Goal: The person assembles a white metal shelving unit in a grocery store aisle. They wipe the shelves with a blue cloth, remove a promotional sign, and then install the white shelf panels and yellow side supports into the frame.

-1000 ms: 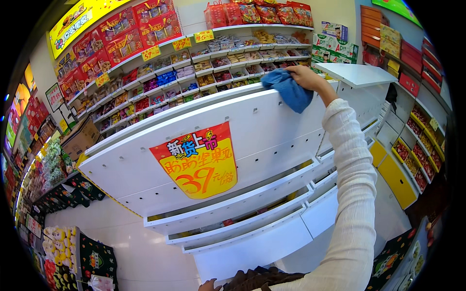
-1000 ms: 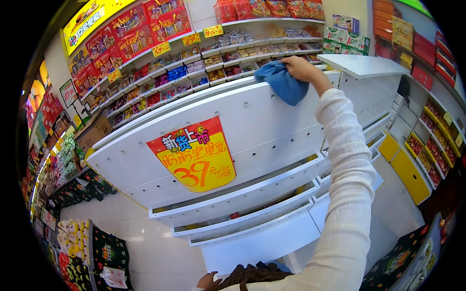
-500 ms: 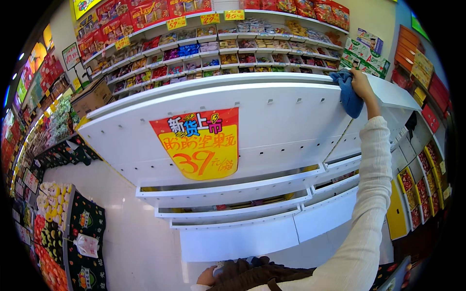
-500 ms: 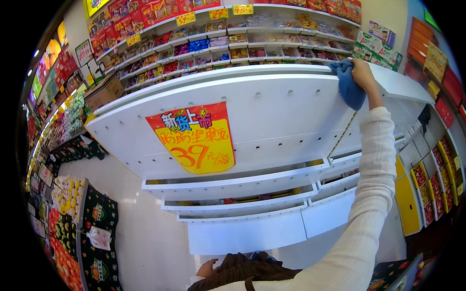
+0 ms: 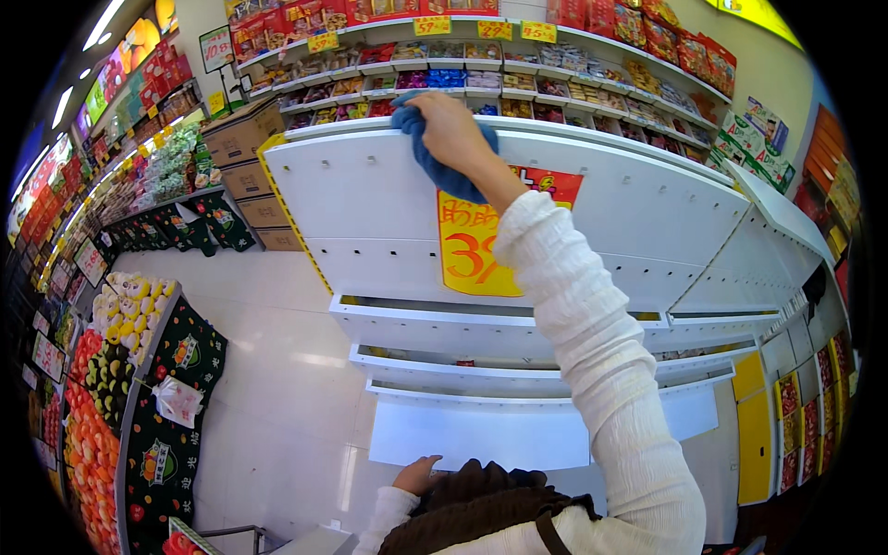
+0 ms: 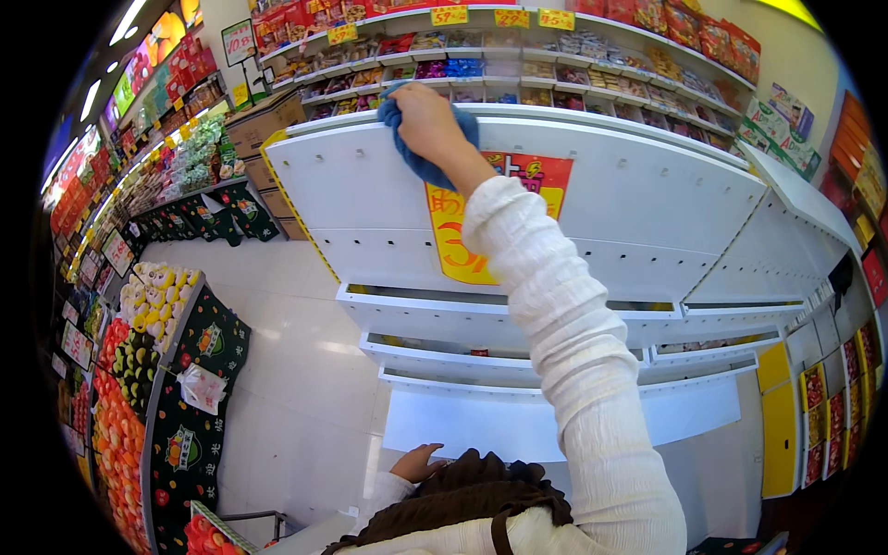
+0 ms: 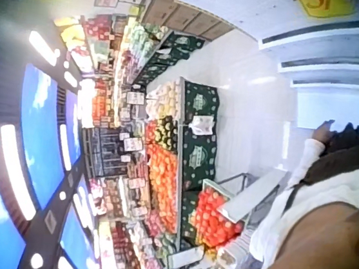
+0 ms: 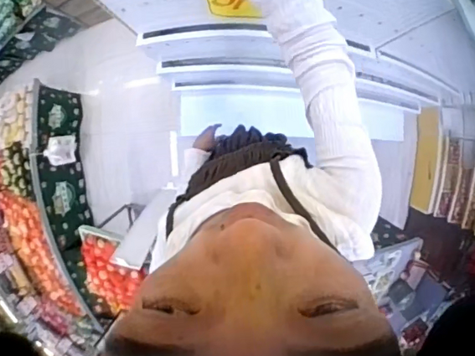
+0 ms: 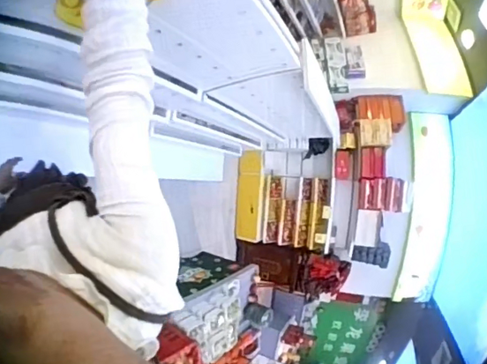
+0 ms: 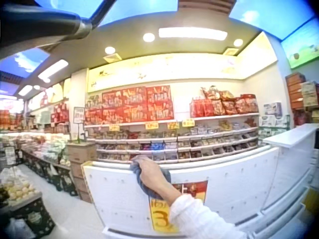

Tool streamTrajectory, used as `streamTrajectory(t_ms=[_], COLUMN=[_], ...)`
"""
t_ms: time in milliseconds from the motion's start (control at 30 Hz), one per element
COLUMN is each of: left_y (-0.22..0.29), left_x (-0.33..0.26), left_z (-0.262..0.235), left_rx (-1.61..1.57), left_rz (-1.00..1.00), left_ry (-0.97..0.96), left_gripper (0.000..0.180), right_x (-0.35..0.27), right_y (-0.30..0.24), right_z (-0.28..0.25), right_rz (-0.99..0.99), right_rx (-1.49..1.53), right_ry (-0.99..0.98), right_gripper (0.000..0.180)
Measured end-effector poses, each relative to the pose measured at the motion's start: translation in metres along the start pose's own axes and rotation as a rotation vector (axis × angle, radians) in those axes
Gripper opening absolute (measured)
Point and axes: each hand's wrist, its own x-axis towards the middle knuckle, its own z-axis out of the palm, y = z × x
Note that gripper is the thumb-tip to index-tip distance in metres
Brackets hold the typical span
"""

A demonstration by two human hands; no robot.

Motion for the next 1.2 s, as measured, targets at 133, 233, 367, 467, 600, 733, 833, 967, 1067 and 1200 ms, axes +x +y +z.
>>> streamTrajectory(t_ms=[133, 233, 367, 467, 600, 733, 833, 967, 1067, 1200], left_y=[0.000, -0.029, -0.041, -0.036, -0.004, 0.067, 0.132, 0.220, 0.237, 0.247], left_x=[-0.012, -0.032, -0.033, -0.032, 0.002, 0.060, 0.096, 0.140, 0.177, 0.210], left_z=[-0.016, -0.018, -0.031, -0.071, -0.161, -0.277, -0.363, -0.442, -0.472, -0.470], left_rx=[-0.035, -0.083, -0.155, -0.168, -0.069, 0.119, 0.326, 0.653, 0.468, 0.691], left_rz=[-0.085, -0.104, 0.009, 0.032, 0.199, 0.431, 0.594, 0.680, 0.609, 0.542], left_ry=[-0.083, -0.020, 0.106, 0.273, 0.568, 0.860, 1.106, 1.314, 1.095, 1.155], left_gripper=[0.051, 0.051, 0.046, 0.044, 0.041, 0.049, 0.062, 0.047, 0.032, 0.042], right_x=[0.015, -0.019, -0.122, -0.209, -0.321, -0.330, -0.279, -0.215, -0.180, -0.167], right_y=[-0.065, -0.133, -0.129, -0.096, -0.029, 0.006, 0.024, 0.065, 0.097, 0.156], right_z=[0.070, 0.089, 0.037, -0.010, -0.093, -0.208, -0.282, -0.344, -0.361, -0.363], right_rz=[-0.216, -0.267, -0.127, 0.246, 0.931, 0.984, 0.770, 0.542, 0.504, 0.441], right_rx=[0.461, 0.785, 0.858, 0.772, 0.512, -0.005, -0.322, -0.740, -0.721, -0.590], right_ry=[-0.021, -0.169, -0.549, -0.702, -0.455, -0.064, 0.081, 0.033, -0.096, -0.341], right_gripper=[0.028, 0.028, 0.030, 0.027, 0.026, 0.024, 0.040, 0.054, 0.052, 0.045])
